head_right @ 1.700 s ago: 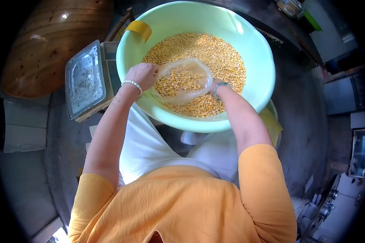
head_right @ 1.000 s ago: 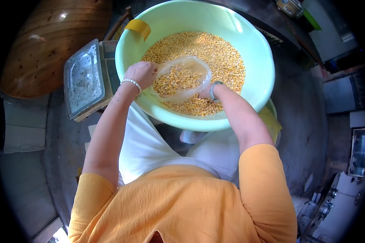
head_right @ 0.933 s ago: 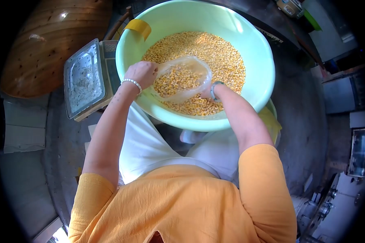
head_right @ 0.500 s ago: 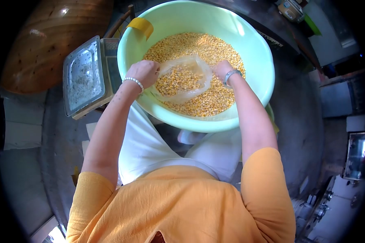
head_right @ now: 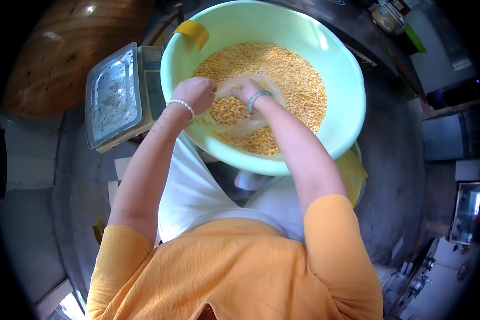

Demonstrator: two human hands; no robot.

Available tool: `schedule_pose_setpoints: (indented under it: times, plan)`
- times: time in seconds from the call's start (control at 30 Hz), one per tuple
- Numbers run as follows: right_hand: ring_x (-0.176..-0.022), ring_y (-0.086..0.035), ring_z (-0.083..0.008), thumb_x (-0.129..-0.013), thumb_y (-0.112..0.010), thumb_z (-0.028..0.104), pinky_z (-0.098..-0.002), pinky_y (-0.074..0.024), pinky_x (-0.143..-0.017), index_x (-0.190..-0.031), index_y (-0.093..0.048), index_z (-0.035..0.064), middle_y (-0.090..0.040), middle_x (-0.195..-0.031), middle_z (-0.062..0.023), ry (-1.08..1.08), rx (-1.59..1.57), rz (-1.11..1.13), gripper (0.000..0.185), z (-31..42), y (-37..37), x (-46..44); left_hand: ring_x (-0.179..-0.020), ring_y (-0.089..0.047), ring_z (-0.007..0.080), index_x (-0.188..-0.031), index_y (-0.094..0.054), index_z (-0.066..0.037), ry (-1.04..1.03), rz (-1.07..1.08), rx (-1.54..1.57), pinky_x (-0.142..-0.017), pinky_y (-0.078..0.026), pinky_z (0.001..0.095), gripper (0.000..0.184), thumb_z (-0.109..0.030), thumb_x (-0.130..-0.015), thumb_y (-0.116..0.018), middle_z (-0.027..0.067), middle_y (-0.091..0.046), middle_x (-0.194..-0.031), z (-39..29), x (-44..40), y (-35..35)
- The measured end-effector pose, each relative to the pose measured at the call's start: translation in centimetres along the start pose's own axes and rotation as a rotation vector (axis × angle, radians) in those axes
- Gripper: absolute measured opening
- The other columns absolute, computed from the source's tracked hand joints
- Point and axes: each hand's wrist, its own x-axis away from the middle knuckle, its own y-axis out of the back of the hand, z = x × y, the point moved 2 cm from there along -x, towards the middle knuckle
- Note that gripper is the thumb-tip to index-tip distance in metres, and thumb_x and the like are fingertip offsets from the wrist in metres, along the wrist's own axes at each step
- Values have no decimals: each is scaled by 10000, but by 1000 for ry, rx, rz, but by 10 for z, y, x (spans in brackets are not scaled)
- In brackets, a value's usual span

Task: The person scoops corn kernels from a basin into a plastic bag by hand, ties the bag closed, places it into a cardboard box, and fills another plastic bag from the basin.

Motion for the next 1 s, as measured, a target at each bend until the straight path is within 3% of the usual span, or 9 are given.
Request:
schedule_pose_setpoints:
  times: [0.1, 0.3, 0.4, 0.5, 0.6, 0.7, 0.8, 0.9, 1.0]
  plan:
    - [-691, -612, -250, -744, -627, 297, -331, -477, -688, -830, -658, 19, -641, -773, -163, -108, 165, 20, 293, -18, -15, -11, -776, -610, 263, -816, -637, -62, 13, 20, -5, -714, -485, 351, 154, -116, -777, -498, 126, -634, -811, 0, -2, -1]
    - [-741, -617, -269, -784, -540, 263, -348, -478, -715, -904, -651, 26, -645, -837, -159, 37, 143, 124, 288, -12, -11, -4, -777, -609, 267, -817, -636, -60, 2, 4, 9, -716, -484, 350, 153, -117, -776, -499, 130, -633, -808, -1, 0, 2]
    - [-714, -607, -213, -815, -546, 206, -318, -470, -688, -932, -652, 46, -648, -830, -141, 60, 231, 87, 224, -6, -3, 4, -781, -607, 269, -817, -635, -60, -7, -6, 2, -715, -483, 352, 153, -113, -771, -499, 129, -632, -807, 0, 0, 0]
    - [-744, -607, -249, -814, -505, 134, -341, -470, -720, -953, -647, 68, -643, -849, -153, 98, 266, 71, 209, -8, 5, 15, -806, -606, 283, -820, -635, -55, -14, 8, 15, -725, -483, 362, 160, -96, -756, -494, 142, -631, -829, -1, 0, 1]
    - [-781, -602, -281, -792, -504, 123, -360, -467, -747, -989, -635, 79, -638, -855, -156, 273, 312, 46, 241, -6, 0, 25, -826, -605, 296, -819, -635, -48, -10, 18, 25, -736, -482, 371, 167, -79, -740, -491, 154, -630, -850, -2, 0, 3]
    - [-869, -600, -296, -746, -514, 96, -366, -462, -793, -1035, -626, 108, -625, -923, -171, 238, 322, 259, 310, 19, -13, 53, -779, -605, 273, -798, -633, -61, -13, -15, -5, -708, -481, 357, 142, -108, -753, -506, 129, -630, -804, 1, -2, -2]
    - [-865, -597, -298, -725, -543, 115, -378, -461, -773, -1051, -613, 125, -624, -923, -169, 392, 401, 410, 333, 29, -36, 71, -779, -605, 273, -797, -634, -65, -10, -11, -21, -704, -482, 359, 147, -115, -755, -503, 128, -631, -804, 1, -3, -4]
    - [-857, -594, -301, -719, -557, 139, -376, -462, -750, -1003, -624, 119, -620, -914, -177, 352, 433, 441, 293, 32, -42, 71, -783, -605, 277, -799, -635, -71, 3, 0, -28, -701, -482, 363, 150, -121, -758, -499, 128, -631, -806, 2, -4, -6]
    - [-812, -601, -305, -724, -546, 119, -369, -466, -738, -946, -633, 100, -627, -879, -168, 430, 245, 359, 239, 29, -25, 71, -781, -604, 281, -796, -634, -75, 9, 8, -25, -698, -482, 365, 148, -127, -758, -500, 129, -631, -805, 0, -3, -3]
